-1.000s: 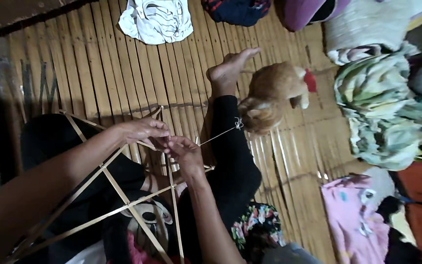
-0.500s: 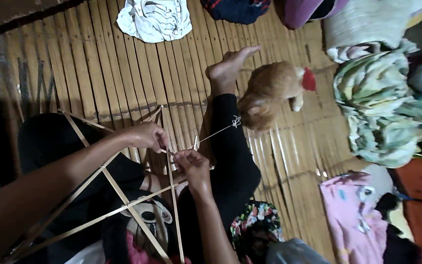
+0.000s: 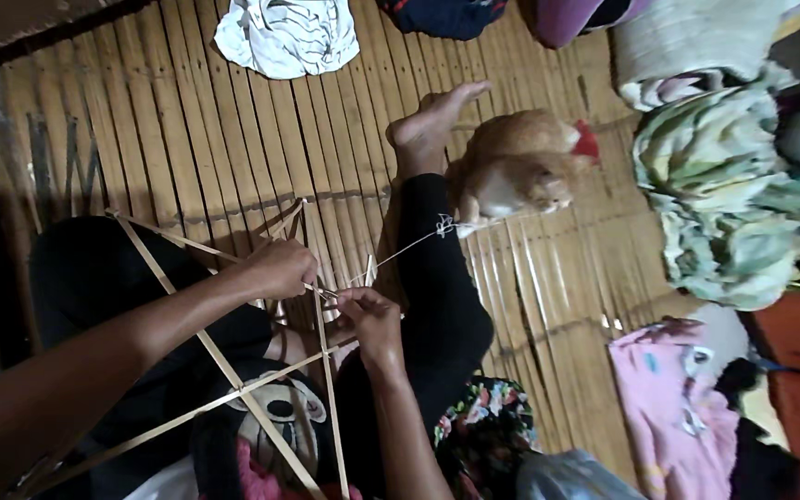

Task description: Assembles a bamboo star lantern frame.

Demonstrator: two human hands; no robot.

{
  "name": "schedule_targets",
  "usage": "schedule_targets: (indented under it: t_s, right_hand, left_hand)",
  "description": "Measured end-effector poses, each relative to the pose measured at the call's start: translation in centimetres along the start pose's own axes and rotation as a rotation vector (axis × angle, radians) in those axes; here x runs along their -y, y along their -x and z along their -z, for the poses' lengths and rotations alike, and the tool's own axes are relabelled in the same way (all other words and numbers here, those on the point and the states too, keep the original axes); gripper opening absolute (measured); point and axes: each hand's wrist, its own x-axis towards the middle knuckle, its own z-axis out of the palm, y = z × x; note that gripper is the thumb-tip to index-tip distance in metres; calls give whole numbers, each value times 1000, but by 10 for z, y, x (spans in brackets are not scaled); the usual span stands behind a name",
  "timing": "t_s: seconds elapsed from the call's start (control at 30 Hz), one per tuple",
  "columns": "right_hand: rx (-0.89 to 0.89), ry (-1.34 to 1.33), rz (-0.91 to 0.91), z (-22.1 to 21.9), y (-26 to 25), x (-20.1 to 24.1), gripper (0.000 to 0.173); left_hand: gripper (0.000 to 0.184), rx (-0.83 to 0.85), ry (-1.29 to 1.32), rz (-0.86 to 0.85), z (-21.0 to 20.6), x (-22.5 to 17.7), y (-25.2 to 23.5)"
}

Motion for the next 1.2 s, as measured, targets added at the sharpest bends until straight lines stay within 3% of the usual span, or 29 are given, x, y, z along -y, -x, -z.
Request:
schedule_targets:
  t_s: [0.37,0.6,0.7,0.83,0.93,1.0,1.07,1.2]
  right_hand:
    - [155,-307,274,9,3,-17,15]
    - [378,23,480,30,0,-24,10]
    - [496,4,549,38,-4,-25,10]
    - [484,-78,581,40,-6,-27,12]
    - [414,-190,516,37,-4,-29,10]
    - [277,-203,363,33,0,-28,13]
    - [159,-133,188,28,2,-21,12]
    - [94,149,-1,18,0,2,4]
  left_hand:
    - [9,56,-2,18,5,-2,0]
    - [9,63,5,12,6,-1,-1]
    - [9,73,12,26,7,-2,-1]
    - [9,66,10,37,7,-1,0]
    - [9,62,24,32,7,-1,0]
    - [9,65,21,28,7,-2,-1]
    - [9,66,17,28,7,-2,0]
    - [10,80,28,26,6,-3,-1]
